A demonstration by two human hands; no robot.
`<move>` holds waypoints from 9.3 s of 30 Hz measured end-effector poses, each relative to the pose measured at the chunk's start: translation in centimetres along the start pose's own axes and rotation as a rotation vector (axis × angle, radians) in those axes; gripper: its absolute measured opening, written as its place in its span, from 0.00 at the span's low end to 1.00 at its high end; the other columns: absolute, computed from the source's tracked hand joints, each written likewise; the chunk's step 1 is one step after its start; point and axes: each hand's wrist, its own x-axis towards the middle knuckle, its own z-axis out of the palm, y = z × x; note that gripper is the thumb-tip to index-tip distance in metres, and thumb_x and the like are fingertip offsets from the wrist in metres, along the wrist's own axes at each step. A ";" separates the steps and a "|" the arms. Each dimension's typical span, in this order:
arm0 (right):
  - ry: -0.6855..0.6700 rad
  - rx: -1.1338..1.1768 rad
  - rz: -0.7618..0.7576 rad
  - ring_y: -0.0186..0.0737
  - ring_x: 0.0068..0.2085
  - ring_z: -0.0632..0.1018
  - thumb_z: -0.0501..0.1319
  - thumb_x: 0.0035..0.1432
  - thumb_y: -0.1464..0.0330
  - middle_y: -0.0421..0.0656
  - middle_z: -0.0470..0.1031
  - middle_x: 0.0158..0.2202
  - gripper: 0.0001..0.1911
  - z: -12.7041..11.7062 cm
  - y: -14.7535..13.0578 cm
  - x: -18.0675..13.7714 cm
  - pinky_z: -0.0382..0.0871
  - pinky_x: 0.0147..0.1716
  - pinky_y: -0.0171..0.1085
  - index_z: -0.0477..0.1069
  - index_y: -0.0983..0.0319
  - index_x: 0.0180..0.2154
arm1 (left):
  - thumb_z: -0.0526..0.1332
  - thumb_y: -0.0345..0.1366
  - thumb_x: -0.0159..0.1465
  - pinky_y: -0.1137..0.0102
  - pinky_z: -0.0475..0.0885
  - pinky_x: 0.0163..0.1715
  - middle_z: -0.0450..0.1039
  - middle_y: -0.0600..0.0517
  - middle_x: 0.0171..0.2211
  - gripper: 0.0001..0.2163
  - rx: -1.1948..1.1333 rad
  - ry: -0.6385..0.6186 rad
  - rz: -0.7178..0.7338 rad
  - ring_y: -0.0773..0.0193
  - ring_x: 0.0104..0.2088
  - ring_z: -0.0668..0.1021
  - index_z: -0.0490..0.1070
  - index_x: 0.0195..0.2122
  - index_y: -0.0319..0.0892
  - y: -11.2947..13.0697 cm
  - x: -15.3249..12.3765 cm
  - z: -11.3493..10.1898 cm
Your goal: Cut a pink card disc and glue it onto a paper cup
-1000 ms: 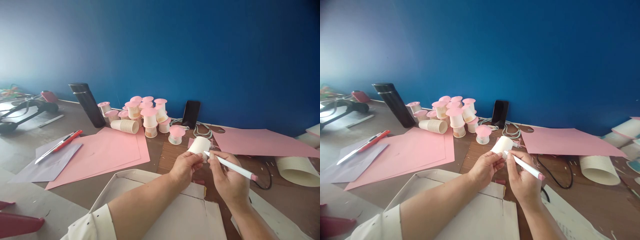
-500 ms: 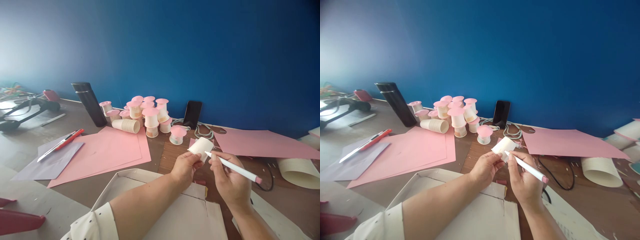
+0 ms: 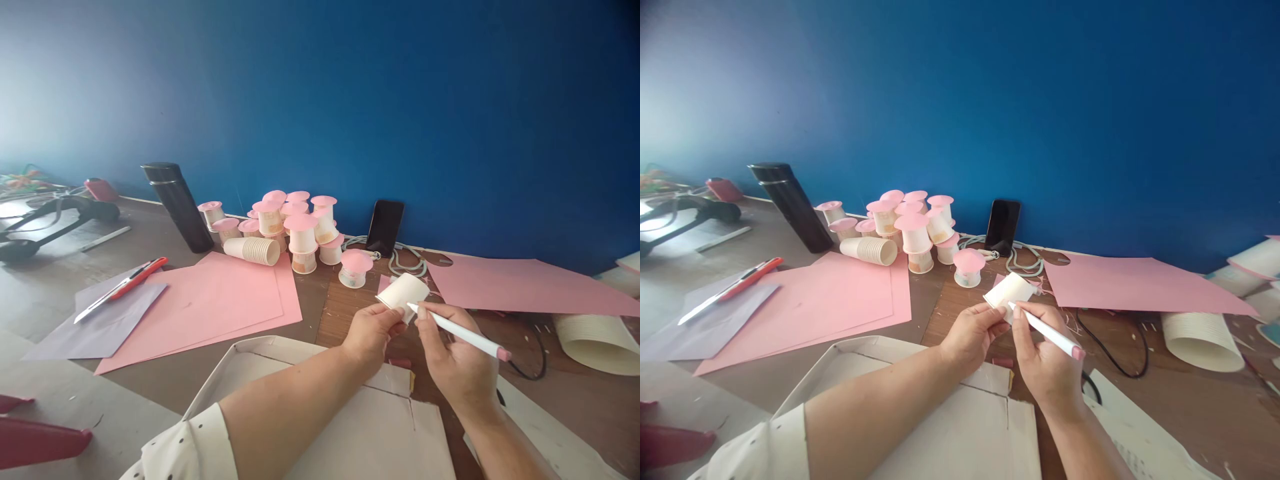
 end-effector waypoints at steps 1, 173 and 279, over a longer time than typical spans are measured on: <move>0.000 -0.009 -0.008 0.43 0.36 0.80 0.60 0.64 0.63 0.46 0.80 0.34 0.08 0.0 0.0 0.0 0.76 0.37 0.41 0.74 0.60 0.38 | 0.74 0.42 0.48 0.68 0.73 0.33 0.73 0.49 0.33 0.17 0.014 0.003 0.003 0.63 0.34 0.72 0.78 0.35 0.38 0.0 0.0 0.0; 0.047 0.062 0.181 0.39 0.27 0.76 0.62 0.62 0.58 0.43 0.77 0.28 0.12 -0.9 -0.2 0.1 0.71 0.28 0.38 0.76 0.60 0.37 | 0.61 0.23 0.61 0.79 0.74 0.26 0.70 0.48 0.26 0.02 -0.401 0.088 0.011 0.71 0.26 0.72 0.73 0.33 0.31 2.0 0.0 0.3; 0.040 -0.132 0.009 0.41 0.31 0.79 0.61 0.62 0.63 0.45 0.79 0.31 0.09 -0.2 -0.1 0.0 0.73 0.32 0.38 0.74 0.61 0.34 | 0.70 0.36 0.50 0.70 0.70 0.34 0.76 0.46 0.38 0.14 -0.055 -0.076 -0.034 0.61 0.38 0.75 0.77 0.37 0.37 -0.1 -0.4 0.3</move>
